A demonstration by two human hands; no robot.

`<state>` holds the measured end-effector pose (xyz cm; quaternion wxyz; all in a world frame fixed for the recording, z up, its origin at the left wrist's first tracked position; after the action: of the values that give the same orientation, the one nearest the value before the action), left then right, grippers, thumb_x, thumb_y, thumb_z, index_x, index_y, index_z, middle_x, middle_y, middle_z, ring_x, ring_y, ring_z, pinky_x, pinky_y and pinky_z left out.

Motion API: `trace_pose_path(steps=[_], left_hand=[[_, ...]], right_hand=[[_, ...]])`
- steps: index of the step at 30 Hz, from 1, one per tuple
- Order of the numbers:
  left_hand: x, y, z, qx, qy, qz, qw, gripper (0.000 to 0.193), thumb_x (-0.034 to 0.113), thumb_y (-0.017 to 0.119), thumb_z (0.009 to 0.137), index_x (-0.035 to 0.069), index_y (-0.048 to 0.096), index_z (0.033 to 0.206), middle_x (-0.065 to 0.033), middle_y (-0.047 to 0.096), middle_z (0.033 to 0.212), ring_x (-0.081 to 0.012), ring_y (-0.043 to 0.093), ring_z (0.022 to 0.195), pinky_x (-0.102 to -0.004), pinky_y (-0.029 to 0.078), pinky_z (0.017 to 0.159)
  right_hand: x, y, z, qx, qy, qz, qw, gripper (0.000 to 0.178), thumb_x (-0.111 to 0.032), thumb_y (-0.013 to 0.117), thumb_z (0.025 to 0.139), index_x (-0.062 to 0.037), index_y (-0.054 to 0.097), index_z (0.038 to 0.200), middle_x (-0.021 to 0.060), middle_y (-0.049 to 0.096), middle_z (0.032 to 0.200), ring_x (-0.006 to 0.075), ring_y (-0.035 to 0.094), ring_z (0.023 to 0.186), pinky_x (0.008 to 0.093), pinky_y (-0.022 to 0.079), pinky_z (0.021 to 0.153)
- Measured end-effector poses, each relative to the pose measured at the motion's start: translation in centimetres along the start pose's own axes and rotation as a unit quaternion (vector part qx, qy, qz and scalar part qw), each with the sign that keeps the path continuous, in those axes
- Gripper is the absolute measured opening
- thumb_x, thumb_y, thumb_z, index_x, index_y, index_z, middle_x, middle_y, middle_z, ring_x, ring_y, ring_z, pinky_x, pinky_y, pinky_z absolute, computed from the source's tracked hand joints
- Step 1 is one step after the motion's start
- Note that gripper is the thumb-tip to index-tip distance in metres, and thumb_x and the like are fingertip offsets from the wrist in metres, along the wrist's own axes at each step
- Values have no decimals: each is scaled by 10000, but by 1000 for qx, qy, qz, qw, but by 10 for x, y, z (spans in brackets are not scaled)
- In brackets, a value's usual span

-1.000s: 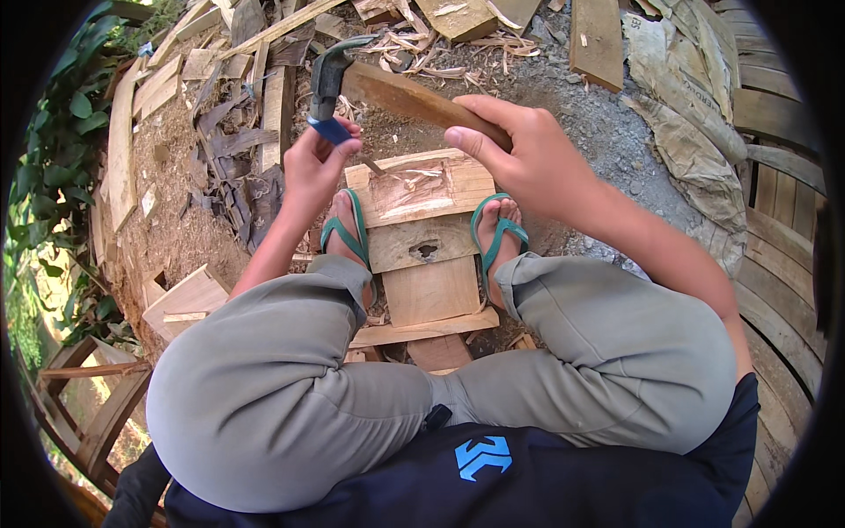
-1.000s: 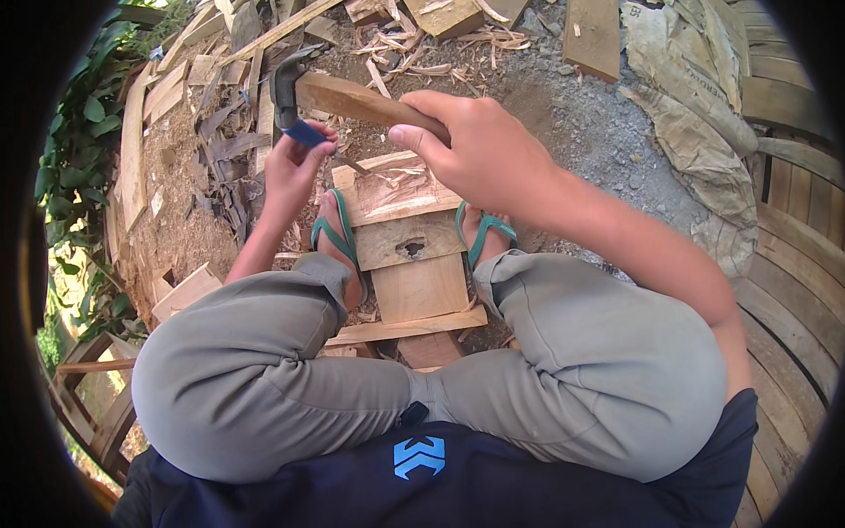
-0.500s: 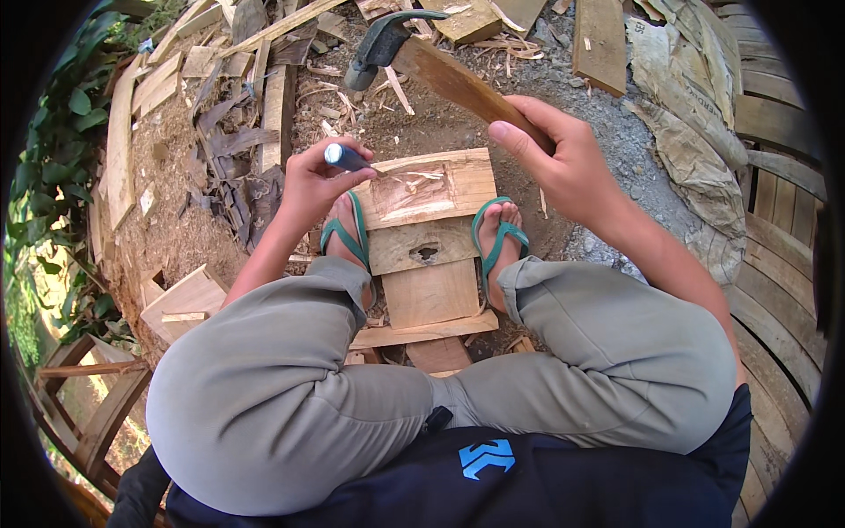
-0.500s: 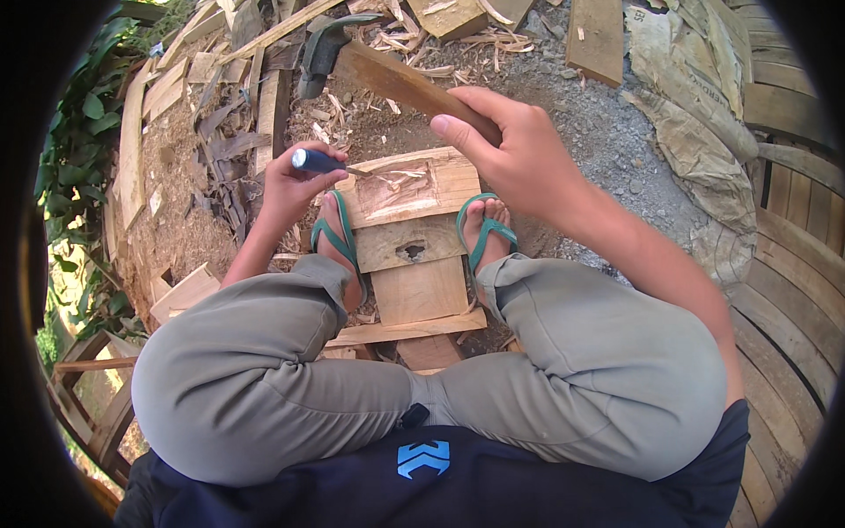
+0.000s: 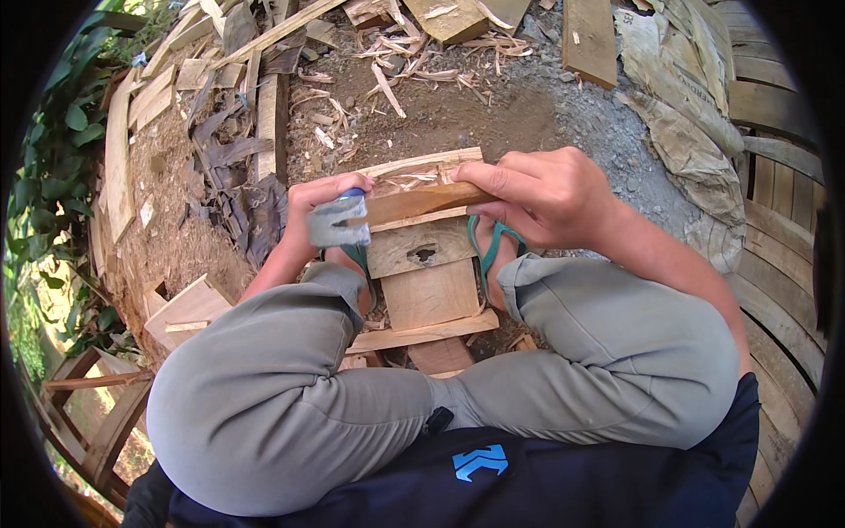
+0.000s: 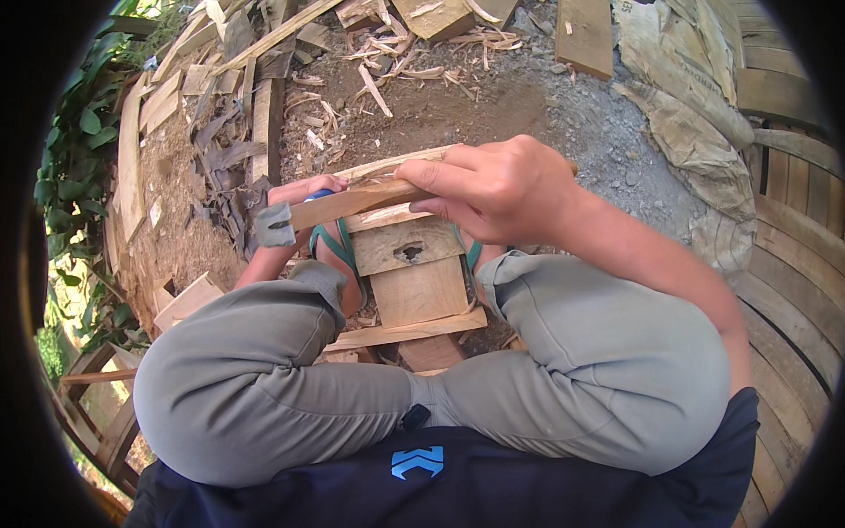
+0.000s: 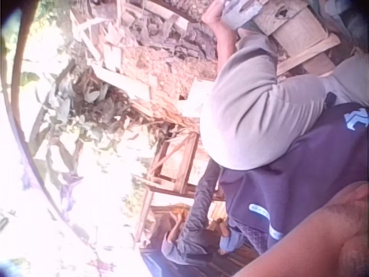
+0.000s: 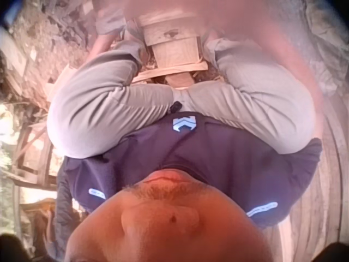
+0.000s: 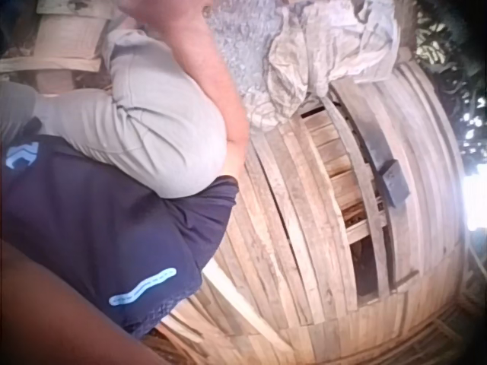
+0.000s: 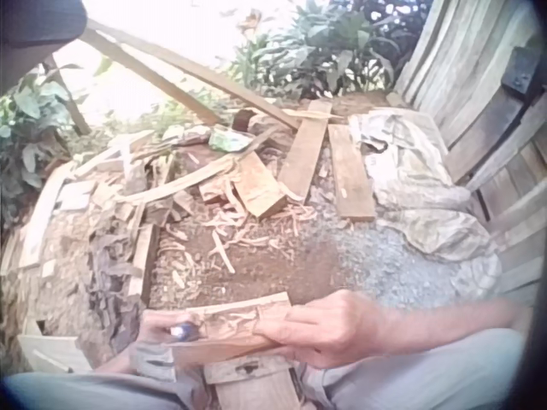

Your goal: The person is carving wood and joining pieces together using a hammer and a chisel while sitting on the ground. They hammer the chisel into the wood surface to create joints or recesses.

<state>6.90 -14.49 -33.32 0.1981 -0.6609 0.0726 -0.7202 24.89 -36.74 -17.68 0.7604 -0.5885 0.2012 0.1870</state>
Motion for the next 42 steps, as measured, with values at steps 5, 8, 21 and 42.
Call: trace_pose_path(steps=[5, 8, 21, 42], left_hand=[[-3, 4, -5, -29, -176, 55, 982, 260, 122, 823, 834, 50, 753, 1074, -98, 771, 1033, -176, 733, 927, -305, 581, 850], [9, 6, -11, 53, -179, 47, 981, 294, 195, 876, 830, 53, 757, 1058, -74, 775, 1014, -152, 722, 882, -294, 576, 833], [-13, 12, -6, 112, -162, -146, 970, 248, 136, 852, 876, 4, 763, 1065, -2, 779, 950, -60, 696, 845, -238, 554, 759], [-50, -20, 11, 166, -164, -140, 962, 321, -1, 729, 946, -38, 609, 1242, -90, 715, 1144, -139, 696, 1032, -282, 569, 930]], right_hand=[[-2, 13, 1, -17, 64, -58, 996, 331, -283, 754, 905, -154, 687, 1202, 37, 657, 731, 246, 674, 581, 361, 538, 480], [-8, 6, 7, 36, 46, -38, 998, 326, -295, 745, 914, -173, 676, 1208, 36, 637, 710, 246, 680, 590, 373, 537, 480], [4, 11, 0, 15, 100, -16, 995, 353, -196, 759, 910, -126, 691, 1249, 58, 723, 828, 238, 714, 625, 363, 544, 503], [19, 16, -18, 17, 249, 97, 963, 334, -256, 729, 957, -57, 696, 1224, 120, 734, 825, 254, 711, 660, 367, 539, 591]])
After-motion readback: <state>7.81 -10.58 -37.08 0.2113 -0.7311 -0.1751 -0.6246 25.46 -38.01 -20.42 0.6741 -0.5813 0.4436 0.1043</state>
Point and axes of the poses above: each hand's wrist, its own z-axis towards the middle knuckle, its own y-axis out of the palm, x = y × z, the point moved 4 cm from there along z, towards the middle knuckle
